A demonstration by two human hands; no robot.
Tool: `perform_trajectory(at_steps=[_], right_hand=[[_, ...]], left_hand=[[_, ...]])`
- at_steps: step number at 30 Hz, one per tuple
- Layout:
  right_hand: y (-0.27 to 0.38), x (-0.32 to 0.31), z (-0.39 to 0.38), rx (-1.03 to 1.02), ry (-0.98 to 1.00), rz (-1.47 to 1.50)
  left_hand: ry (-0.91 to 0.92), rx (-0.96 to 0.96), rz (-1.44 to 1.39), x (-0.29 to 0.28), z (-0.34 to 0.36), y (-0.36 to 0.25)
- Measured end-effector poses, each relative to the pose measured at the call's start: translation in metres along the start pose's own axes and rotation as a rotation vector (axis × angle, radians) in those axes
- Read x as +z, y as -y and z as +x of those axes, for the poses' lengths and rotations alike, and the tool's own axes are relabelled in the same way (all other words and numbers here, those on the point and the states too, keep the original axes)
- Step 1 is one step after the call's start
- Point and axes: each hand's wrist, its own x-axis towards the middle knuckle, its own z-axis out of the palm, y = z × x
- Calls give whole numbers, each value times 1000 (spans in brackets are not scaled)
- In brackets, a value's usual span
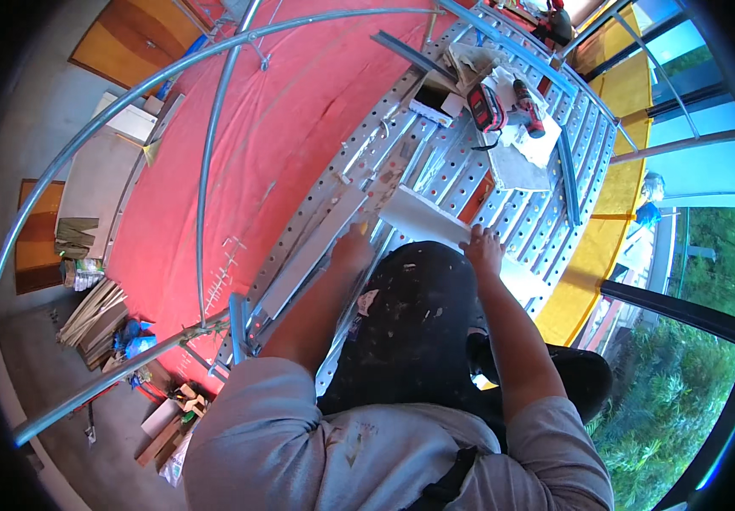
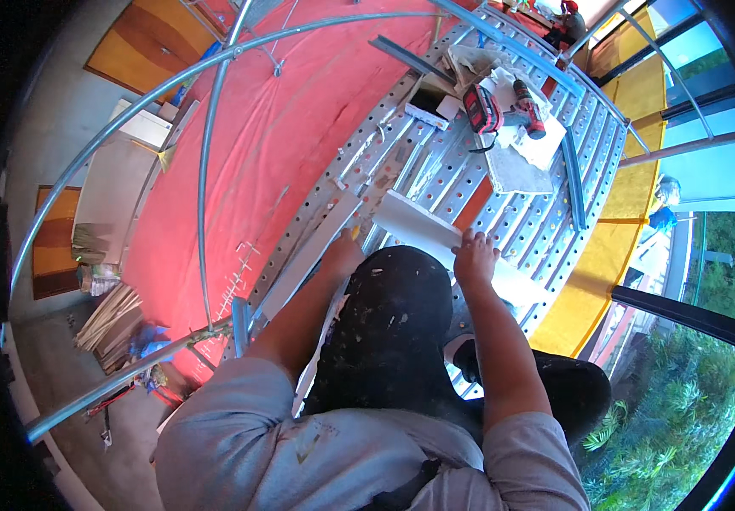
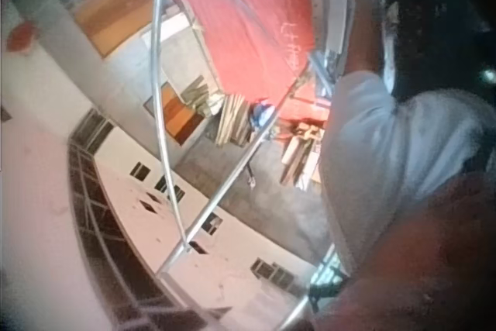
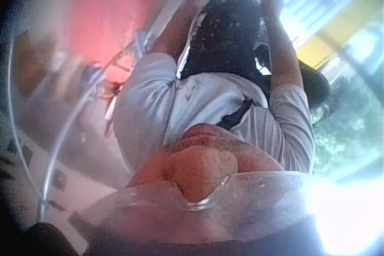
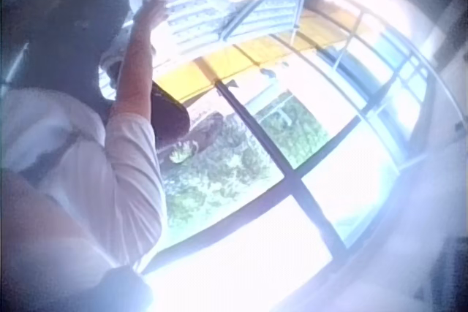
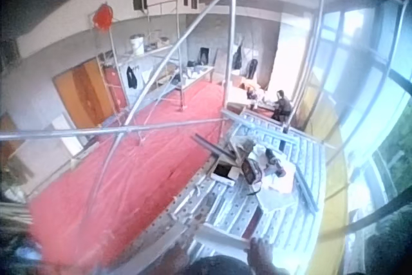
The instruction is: The person standing on a scaffold fits a rectangular white panel into an opening in the ceiling, then removes the panel and places it on the scaffold platform.
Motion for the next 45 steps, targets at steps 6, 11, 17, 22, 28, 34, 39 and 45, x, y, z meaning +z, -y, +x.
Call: perform_trajectory(at_steps=[6, 11, 17, 22, 28, 34, 39, 45], right_hand=[[1, 0, -4, -4, -11, 26], [1, 2, -4, -2, -49, 14], [3, 2, 3, -23, -34, 3], [3, 6, -5, -19, -67, -41], [-5, 1, -5, 1, -40, -24], [6, 0, 0, -32, -56, -9], [-12, 13, -7, -15, -119, -65], [1, 3, -7, -24, -62, -9]], left_hand=[[-47, 136, -73, -48, -27, -49], [-24, 141, -71, -40, -23, -64], [6, 129, -14, -17, 3, -25], [56, 56, 5, -15, 2, -17], [-4, 189, -40, -46, -22, -66], [-9, 102, -25, -26, -2, -24], [-47, 76, -56, -30, -14, -36], [-75, 205, -59, -48, -32, -59]])
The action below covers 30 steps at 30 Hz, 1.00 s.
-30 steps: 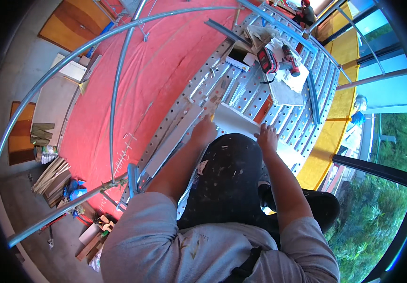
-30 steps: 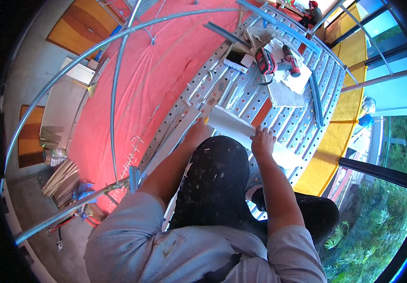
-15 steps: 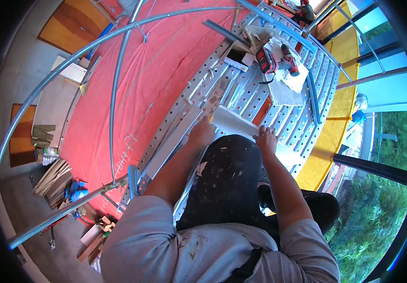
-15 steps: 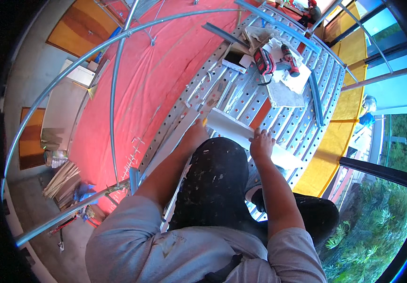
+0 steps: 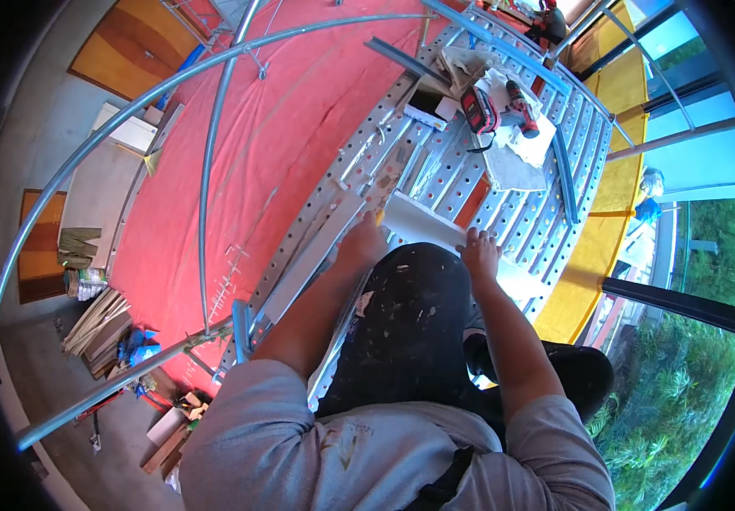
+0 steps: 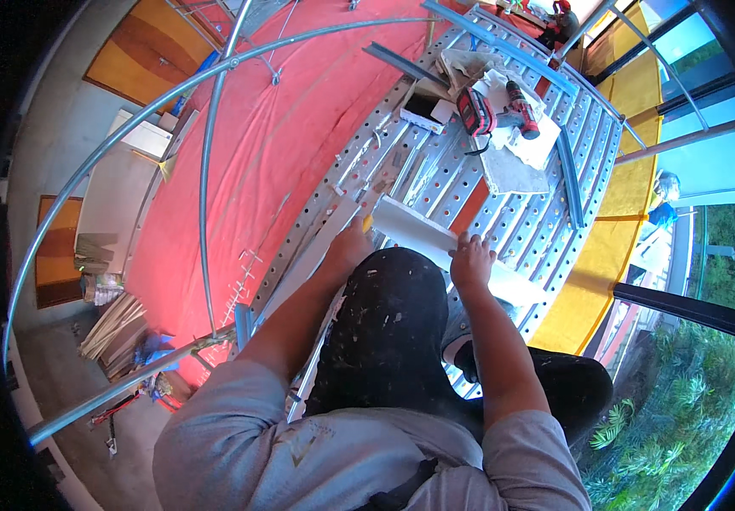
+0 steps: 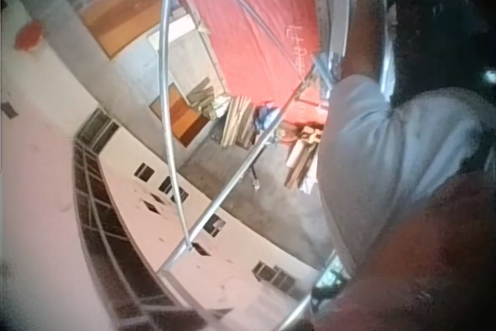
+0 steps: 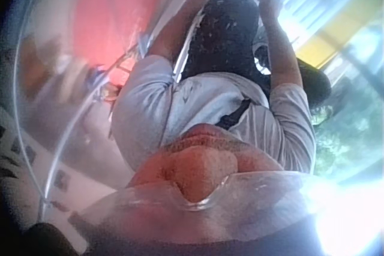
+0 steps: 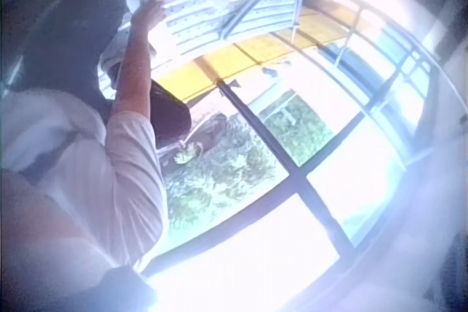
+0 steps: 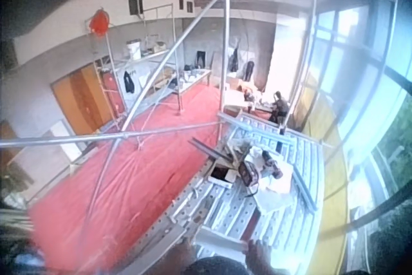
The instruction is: The person standing on a scaffold fits a rectangular white panel into an opening in the ceiling, then removes the panel and places it on the scaffold platform.
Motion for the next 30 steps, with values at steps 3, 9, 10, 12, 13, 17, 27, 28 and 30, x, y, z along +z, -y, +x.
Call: perform_trajectory(at_steps=[3, 9, 10, 12, 13, 17, 27, 28, 30], right_hand=[[-4, 4, 1, -3, -43, -25], [-3, -6, 3, 44, 76, 21], [-2, -5, 0, 41, 74, 22], [1, 3, 0, -15, -54, -6], [2, 2, 0, -13, -24, 17], [-2, 2, 3, 17, 46, 12], [-6, 11, -3, 7, 2, -23], [-8, 11, 1, -21, -19, -26], [-17, 11, 0, 5, 2, -59]], left_hand=[[17, -7, 19, 4, 3, -6], [222, 65, 275, -2, 20, -7], [218, 64, 275, 2, 19, -1], [141, -109, 91, 13, 24, 21], [146, -115, 94, 15, 23, 30], [99, -140, 43, 22, 13, 28], [253, -144, 127, 43, 26, 66], [199, -101, 138, 46, 21, 79], [175, -50, 40, 49, 5, 91]])
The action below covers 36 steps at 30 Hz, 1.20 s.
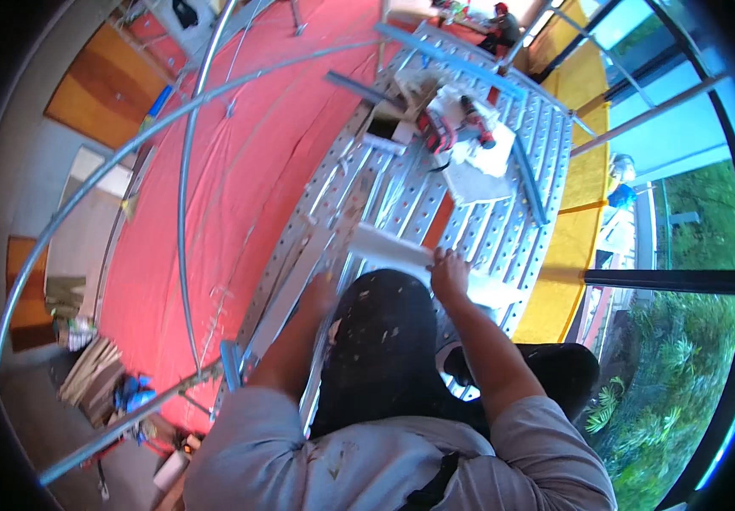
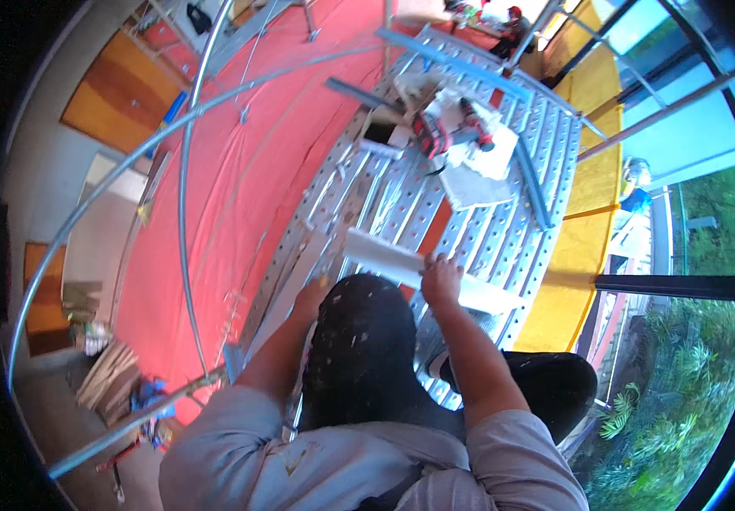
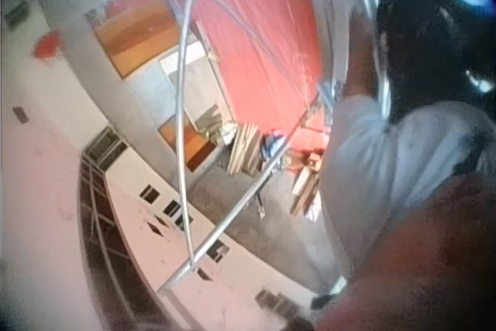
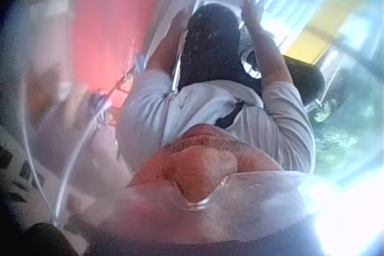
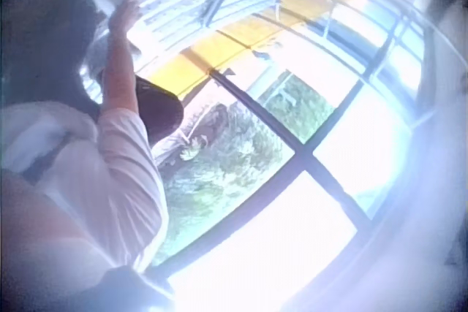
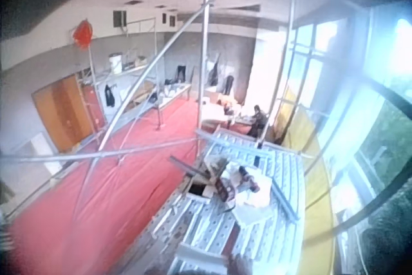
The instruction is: The person standing on a scaffold fits a rectangular white panel into an opening in the ceiling, then removes the panel and places it on the scaffold platform.
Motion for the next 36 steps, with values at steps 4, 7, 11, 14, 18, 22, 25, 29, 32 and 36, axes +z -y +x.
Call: perform_trajectory(at_steps=[4, 7, 11, 14, 18, 22, 25, 29, 32, 36], right_hand=[[38, -18, 8, -72, 36, 148], [-4, -18, 9, -14, 92, 110], [-21, -17, 19, -93, 184, 208], [-8, -20, 8, -275, 132, 200], [-15, -49, 27, -293, 182, 298], [0, -113, 64, -451, 192, 295], [-21, -139, 90, -471, 169, 346], [-47, -164, 107, -448, 165, 347], [-80, -187, 117, -403, 173, 322], [-117, -221, 115, -348, 182, 294]], left_hand=[[-128, 22, 345, -3, -54, 130], [-16, -176, 285, 17, -88, 107], [-108, -173, 405, 5, -103, 90], [-269, -49, 248, -26, -75, 61], [-627, 521, 167, -98, -36, -76], [-737, 732, 168, -166, 2, -187], [-607, 718, 139, -185, 18, -249], [-476, 835, 404, -180, 47, -279], [-373, 846, 494, -170, 56, -317], [-273, 869, 565, -161, 67, -357]])
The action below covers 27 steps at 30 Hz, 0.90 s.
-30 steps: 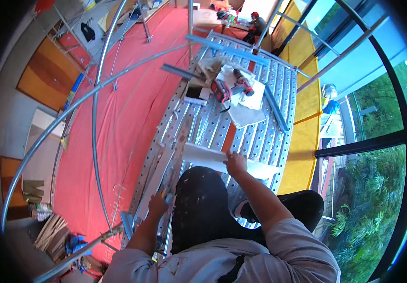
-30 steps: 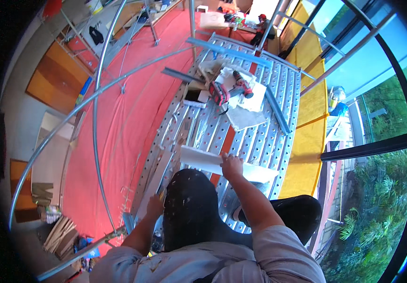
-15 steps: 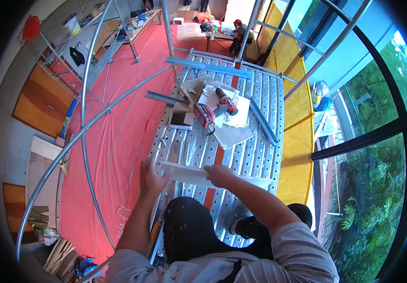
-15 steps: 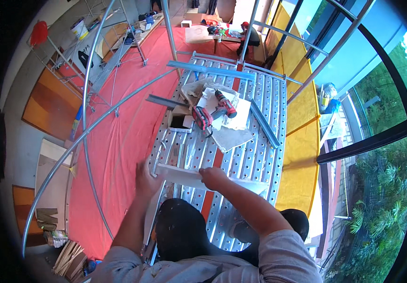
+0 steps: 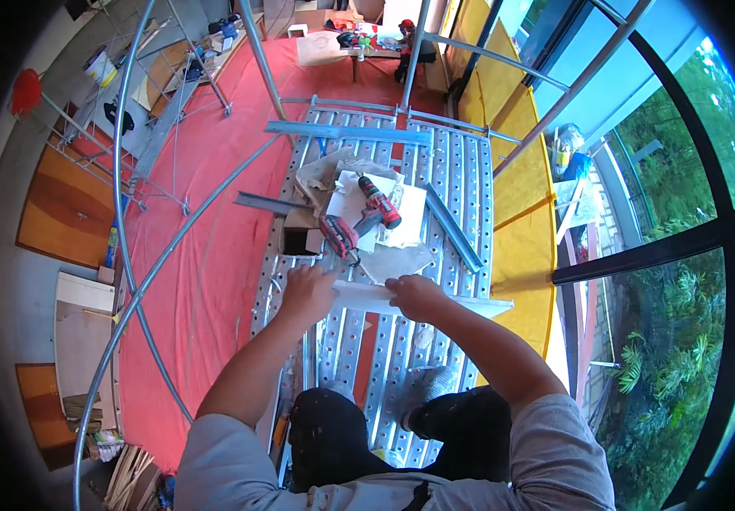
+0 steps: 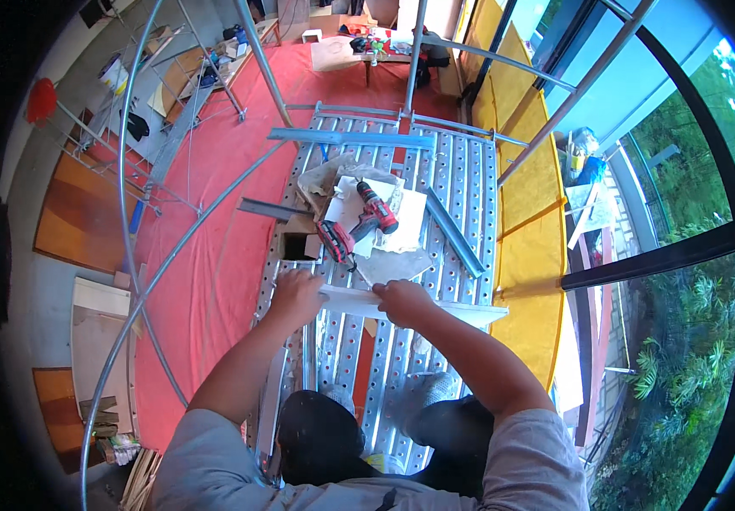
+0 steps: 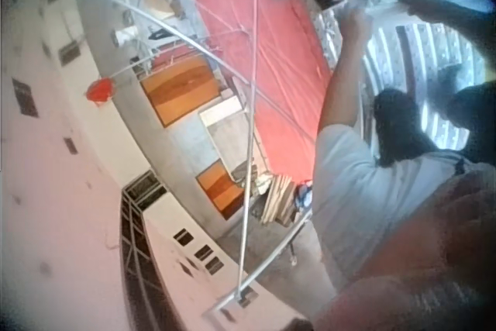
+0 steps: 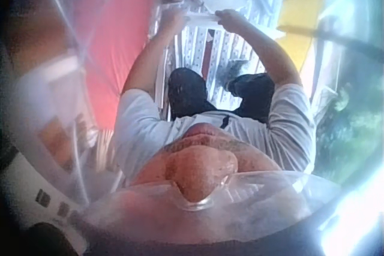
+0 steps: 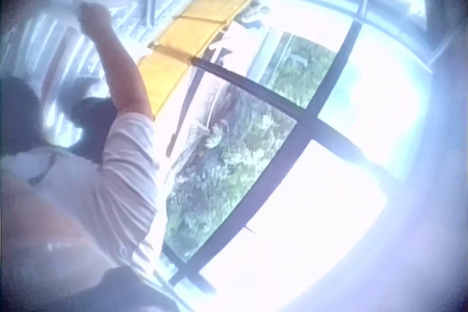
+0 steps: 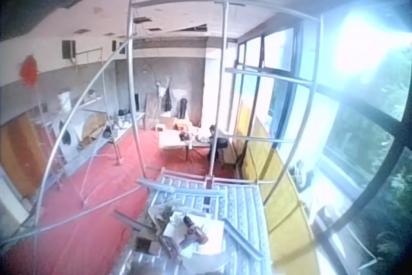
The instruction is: The person standing on a scaffold fits a rectangular white panel into an opening in the ceiling, then removes the panel and places it on the scaffold platform.
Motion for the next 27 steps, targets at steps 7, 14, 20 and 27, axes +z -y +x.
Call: perform_trajectory(at_steps=[7, 14, 20, 27], right_hand=[[-21, -30, -103, 89, -47, 30], [4, -105, -248, 365, -84, 121], [55, -191, -369, 548, -209, 331], [83, -266, -422, 448, -135, 282]], left_hand=[[62, 26, -49, -41, 0, -62], [356, -632, -293, -132, -74, -75], [668, -559, -258, -268, -101, -166], [-37, 20, -309, -398, -35, -306]])
